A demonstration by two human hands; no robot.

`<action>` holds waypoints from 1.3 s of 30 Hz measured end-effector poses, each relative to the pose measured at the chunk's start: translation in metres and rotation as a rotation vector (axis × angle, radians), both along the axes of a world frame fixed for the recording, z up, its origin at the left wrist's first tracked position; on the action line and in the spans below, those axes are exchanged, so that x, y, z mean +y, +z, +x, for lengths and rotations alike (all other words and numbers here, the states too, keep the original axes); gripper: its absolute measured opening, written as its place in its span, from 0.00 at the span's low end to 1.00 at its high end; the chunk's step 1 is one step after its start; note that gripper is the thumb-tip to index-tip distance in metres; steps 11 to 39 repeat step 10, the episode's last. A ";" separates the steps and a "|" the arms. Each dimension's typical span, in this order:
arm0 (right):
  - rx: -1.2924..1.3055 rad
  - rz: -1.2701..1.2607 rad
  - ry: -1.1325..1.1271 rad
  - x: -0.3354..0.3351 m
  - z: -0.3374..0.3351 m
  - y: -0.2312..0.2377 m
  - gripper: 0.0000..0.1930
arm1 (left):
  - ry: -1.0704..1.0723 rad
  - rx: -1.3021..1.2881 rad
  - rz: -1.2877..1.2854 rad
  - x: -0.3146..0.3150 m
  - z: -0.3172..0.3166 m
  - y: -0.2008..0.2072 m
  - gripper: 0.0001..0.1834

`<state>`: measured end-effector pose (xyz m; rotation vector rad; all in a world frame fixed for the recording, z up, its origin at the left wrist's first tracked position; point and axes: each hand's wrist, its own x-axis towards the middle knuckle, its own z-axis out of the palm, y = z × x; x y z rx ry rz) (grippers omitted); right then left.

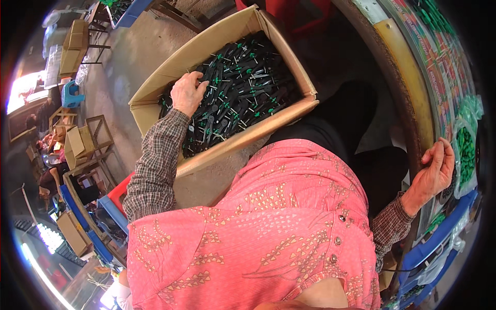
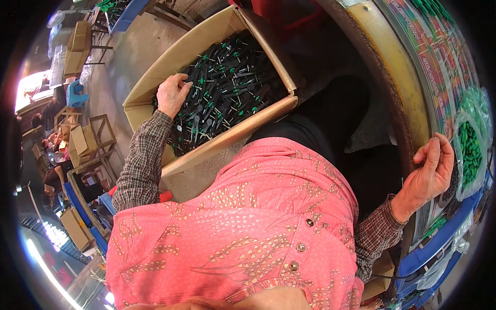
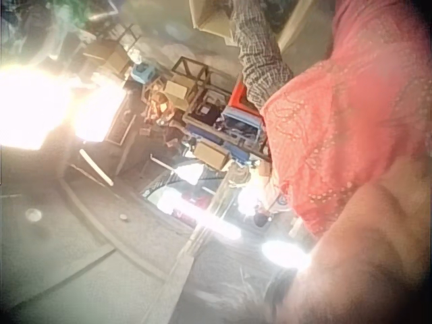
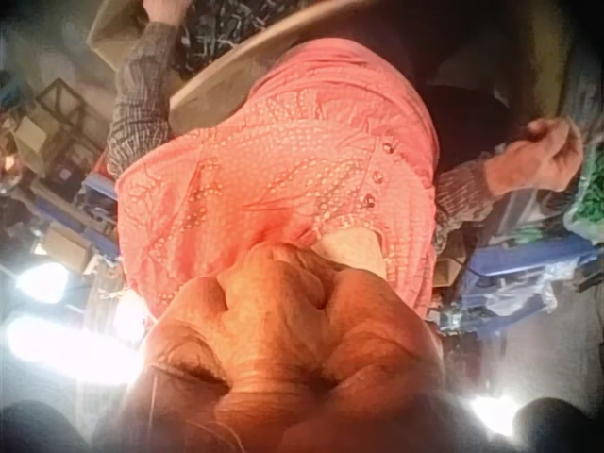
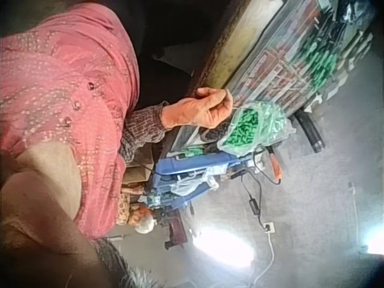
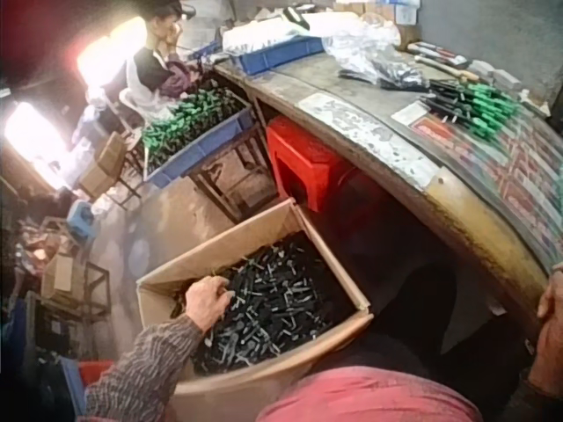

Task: The person assembles green and black plastic components by hand at a production line station.

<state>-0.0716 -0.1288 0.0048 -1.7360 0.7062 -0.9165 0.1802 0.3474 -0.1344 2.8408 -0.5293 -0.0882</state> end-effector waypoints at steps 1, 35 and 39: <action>-0.001 0.005 -0.005 0.000 0.001 0.000 0.08 | 0.029 0.019 0.058 -0.001 0.000 -0.003 0.18; 0.015 -0.022 -0.007 -0.002 -0.001 0.003 0.09 | 0.154 0.131 0.156 -0.028 0.008 -0.015 0.21; 0.015 -0.022 -0.007 -0.002 -0.001 0.003 0.09 | 0.154 0.131 0.156 -0.028 0.008 -0.015 0.21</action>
